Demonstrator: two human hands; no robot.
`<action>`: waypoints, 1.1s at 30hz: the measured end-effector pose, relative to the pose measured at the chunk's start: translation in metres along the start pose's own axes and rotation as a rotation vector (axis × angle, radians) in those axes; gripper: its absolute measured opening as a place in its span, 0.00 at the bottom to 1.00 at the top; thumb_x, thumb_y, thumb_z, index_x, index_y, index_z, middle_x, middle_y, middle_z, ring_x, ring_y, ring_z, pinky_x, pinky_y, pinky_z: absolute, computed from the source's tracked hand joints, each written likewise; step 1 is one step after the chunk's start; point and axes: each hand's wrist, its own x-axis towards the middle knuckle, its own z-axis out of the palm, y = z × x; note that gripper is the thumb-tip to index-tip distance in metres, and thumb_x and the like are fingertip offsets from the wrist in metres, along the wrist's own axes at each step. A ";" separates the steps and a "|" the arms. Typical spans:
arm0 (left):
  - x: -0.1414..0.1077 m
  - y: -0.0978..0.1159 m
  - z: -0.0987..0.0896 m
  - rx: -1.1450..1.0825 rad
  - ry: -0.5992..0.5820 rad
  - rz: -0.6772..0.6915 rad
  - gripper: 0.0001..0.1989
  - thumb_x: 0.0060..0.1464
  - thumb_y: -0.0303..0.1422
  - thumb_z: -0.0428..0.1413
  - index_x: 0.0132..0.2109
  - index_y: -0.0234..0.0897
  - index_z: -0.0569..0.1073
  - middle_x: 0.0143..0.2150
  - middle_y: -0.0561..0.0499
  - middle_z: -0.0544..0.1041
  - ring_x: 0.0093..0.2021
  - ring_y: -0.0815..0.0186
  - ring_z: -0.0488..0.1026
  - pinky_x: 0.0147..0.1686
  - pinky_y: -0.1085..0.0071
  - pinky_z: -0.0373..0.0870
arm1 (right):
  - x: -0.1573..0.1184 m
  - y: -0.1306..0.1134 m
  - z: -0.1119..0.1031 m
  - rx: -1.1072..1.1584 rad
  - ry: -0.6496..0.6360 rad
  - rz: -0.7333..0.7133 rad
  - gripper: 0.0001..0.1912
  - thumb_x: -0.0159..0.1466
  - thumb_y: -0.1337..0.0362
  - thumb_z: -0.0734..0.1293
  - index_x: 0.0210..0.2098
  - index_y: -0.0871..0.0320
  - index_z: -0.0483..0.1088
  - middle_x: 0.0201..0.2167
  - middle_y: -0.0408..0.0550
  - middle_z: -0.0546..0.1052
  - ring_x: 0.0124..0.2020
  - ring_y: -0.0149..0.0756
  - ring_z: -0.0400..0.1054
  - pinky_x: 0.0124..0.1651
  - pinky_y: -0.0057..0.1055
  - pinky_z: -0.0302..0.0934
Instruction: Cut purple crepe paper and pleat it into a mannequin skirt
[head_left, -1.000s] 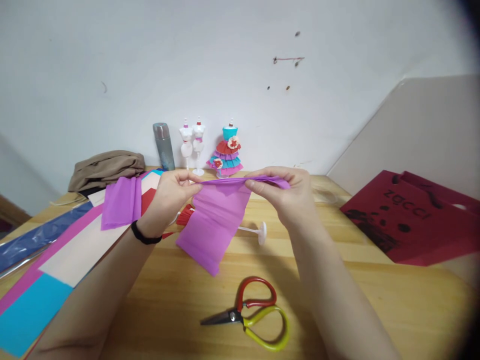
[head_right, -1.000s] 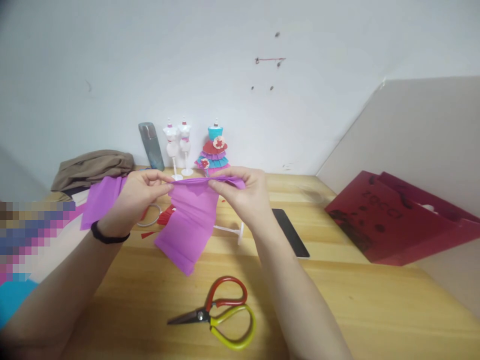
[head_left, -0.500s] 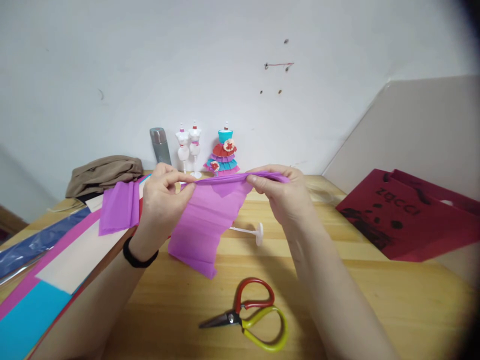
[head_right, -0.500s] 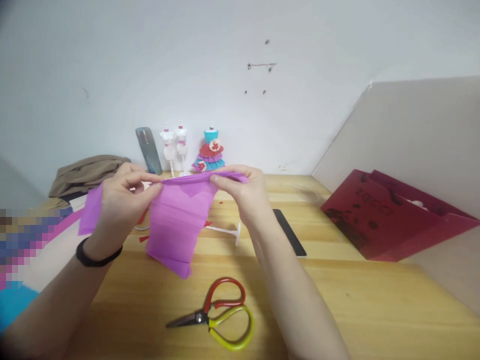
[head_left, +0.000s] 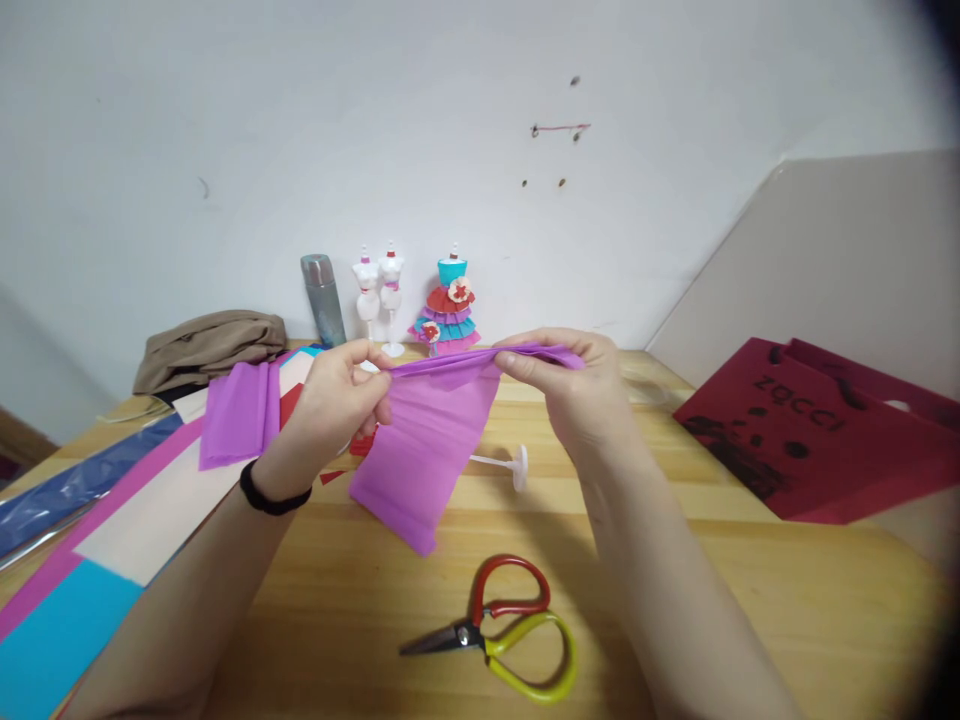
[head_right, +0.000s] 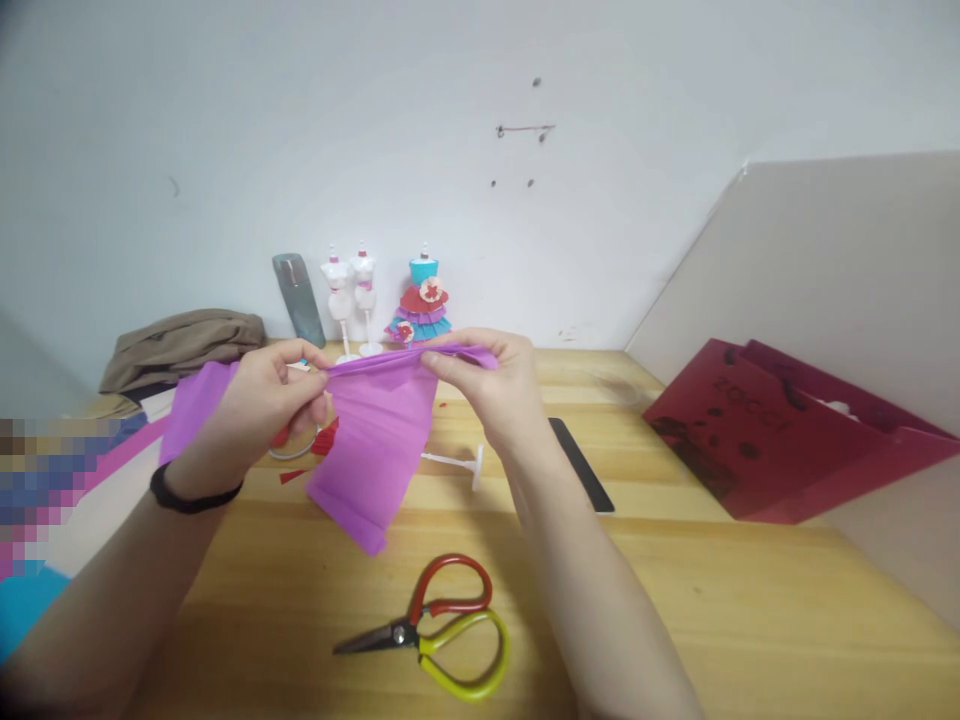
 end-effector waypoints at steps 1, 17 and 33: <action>0.001 -0.001 0.000 -0.052 -0.040 -0.017 0.11 0.45 0.26 0.54 0.39 0.36 0.69 0.16 0.57 0.72 0.11 0.73 0.59 0.12 0.78 0.50 | 0.000 0.000 0.000 -0.005 0.011 -0.002 0.05 0.49 0.67 0.76 0.24 0.48 0.80 0.25 0.41 0.81 0.32 0.39 0.75 0.39 0.37 0.70; 0.010 -0.022 0.006 -0.390 -0.319 0.072 0.26 0.48 0.33 0.65 0.53 0.33 0.69 0.20 0.53 0.77 0.10 0.76 0.61 0.12 0.80 0.54 | 0.001 0.001 0.001 0.013 0.032 -0.046 0.04 0.47 0.66 0.76 0.23 0.50 0.80 0.24 0.40 0.81 0.29 0.37 0.75 0.37 0.36 0.70; 0.009 -0.022 0.022 -0.626 -0.189 0.136 0.15 0.43 0.34 0.67 0.32 0.35 0.68 0.22 0.51 0.79 0.10 0.76 0.63 0.10 0.80 0.55 | 0.002 0.004 0.001 0.094 -0.005 0.012 0.06 0.48 0.68 0.75 0.23 0.49 0.80 0.22 0.41 0.79 0.29 0.37 0.73 0.36 0.37 0.68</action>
